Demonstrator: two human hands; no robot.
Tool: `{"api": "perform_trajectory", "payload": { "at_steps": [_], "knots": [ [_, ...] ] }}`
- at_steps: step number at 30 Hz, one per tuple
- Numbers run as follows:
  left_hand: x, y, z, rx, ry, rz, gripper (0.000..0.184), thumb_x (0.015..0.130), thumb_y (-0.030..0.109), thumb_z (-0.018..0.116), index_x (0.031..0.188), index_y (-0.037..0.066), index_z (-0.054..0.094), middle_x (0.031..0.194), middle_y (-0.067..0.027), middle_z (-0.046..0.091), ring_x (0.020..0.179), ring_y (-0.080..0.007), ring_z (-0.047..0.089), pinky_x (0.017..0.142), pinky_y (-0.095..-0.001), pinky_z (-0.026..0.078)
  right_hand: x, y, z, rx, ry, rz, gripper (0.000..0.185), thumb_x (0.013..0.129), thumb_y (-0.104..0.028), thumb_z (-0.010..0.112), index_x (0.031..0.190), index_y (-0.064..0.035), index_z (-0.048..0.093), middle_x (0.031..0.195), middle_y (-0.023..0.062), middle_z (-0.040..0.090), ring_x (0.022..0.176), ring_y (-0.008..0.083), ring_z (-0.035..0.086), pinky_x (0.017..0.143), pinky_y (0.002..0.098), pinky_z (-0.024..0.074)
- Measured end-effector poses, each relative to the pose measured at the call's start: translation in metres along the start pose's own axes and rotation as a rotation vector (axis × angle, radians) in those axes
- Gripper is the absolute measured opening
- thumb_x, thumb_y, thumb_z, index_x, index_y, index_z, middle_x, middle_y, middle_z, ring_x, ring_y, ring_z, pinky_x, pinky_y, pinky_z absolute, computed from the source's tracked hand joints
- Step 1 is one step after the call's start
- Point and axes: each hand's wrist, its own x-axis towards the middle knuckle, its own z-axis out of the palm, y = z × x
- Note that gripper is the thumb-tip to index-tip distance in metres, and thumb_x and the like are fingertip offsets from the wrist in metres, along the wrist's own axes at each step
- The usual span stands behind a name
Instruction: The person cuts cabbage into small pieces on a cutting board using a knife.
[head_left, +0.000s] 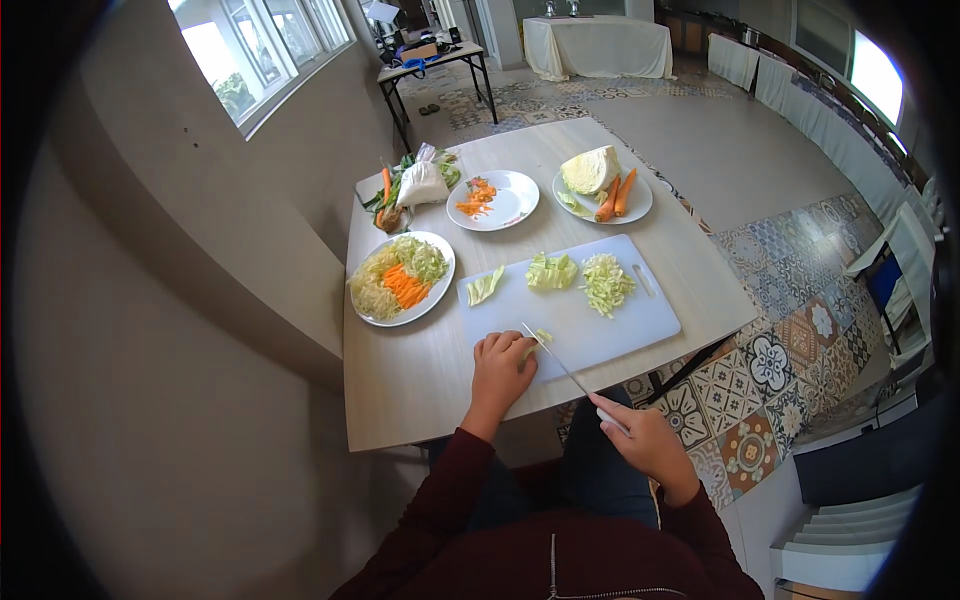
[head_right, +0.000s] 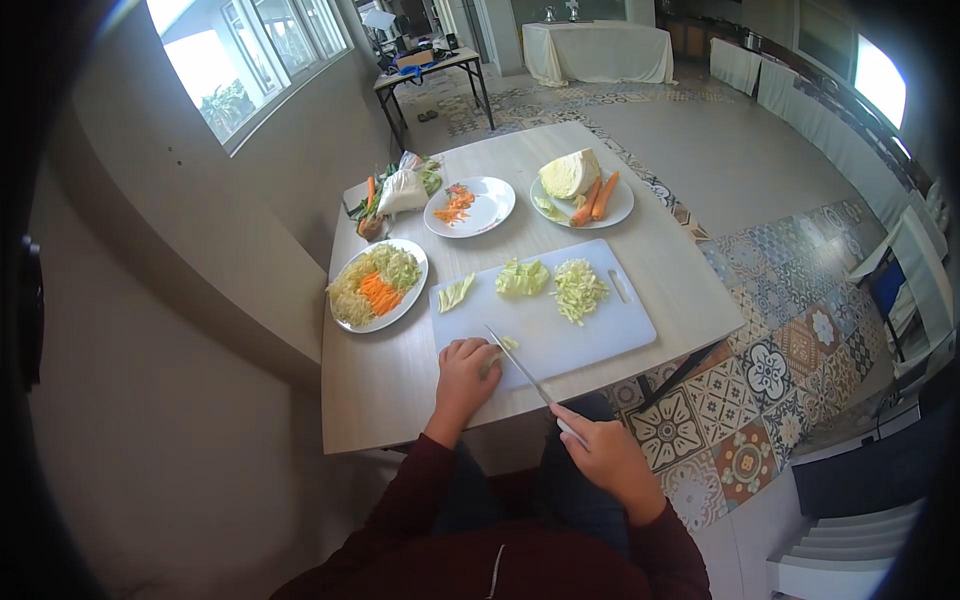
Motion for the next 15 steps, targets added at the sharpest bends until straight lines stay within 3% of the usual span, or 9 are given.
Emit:
{"api": "perform_trajectory", "payload": {
  "at_steps": [7, 10, 13, 15],
  "knots": [
    [-0.0002, 0.0000, 0.0010, 0.016, -0.002, 0.004, 0.025, 0.077, 0.012, 0.070, 0.102, 0.013, 0.072, 0.105, -0.0023, 0.066, 0.105, -0.0264, 0.058, 0.095, -0.0443, 0.041, 0.0018, 0.0002, -0.0042, 0.008, -0.033, 0.027, 0.041, 0.096, -0.021, 0.059, 0.136, -0.0153, 0.062, 0.078, 0.0245, 0.065, 0.069, 0.0420, 0.064, 0.065, 0.0452, 0.0504],
    [0.0001, 0.0008, -0.0004, 0.030, -0.011, 0.004, 0.025, 0.077, 0.012, 0.070, 0.102, 0.013, 0.072, 0.106, -0.0023, 0.066, 0.105, -0.0265, 0.057, 0.095, -0.0443, 0.041, 0.0015, 0.0011, -0.0069, 0.016, -0.044, 0.028, 0.042, 0.097, -0.021, 0.059, 0.139, -0.0155, 0.060, 0.063, 0.0224, 0.054, 0.049, 0.0306, 0.050, 0.056, 0.0379, 0.0442],
    [0.0001, 0.0013, 0.0001, 0.031, -0.007, 0.001, 0.025, 0.077, 0.012, 0.069, 0.102, 0.013, 0.072, 0.106, -0.0023, 0.066, 0.105, -0.0266, 0.057, 0.095, -0.0439, 0.041, 0.0019, 0.0032, -0.0057, 0.044, -0.032, 0.000, 0.042, 0.098, -0.021, 0.058, 0.139, -0.0143, 0.060, 0.062, 0.0223, 0.053, 0.049, 0.0301, 0.050, 0.055, 0.0377, 0.0442],
    [0.0014, 0.0032, -0.0023, 0.023, -0.013, -0.007, 0.025, 0.077, 0.012, 0.069, 0.102, 0.013, 0.072, 0.106, -0.0024, 0.066, 0.105, -0.0266, 0.057, 0.095, -0.0437, 0.041, 0.0056, -0.0004, -0.0065, 0.038, -0.052, 0.030, 0.041, 0.097, -0.019, 0.057, 0.137, -0.0141, 0.061, 0.072, 0.0253, 0.060, 0.063, 0.0397, 0.059, 0.063, 0.0437, 0.0485]
  ]
}}
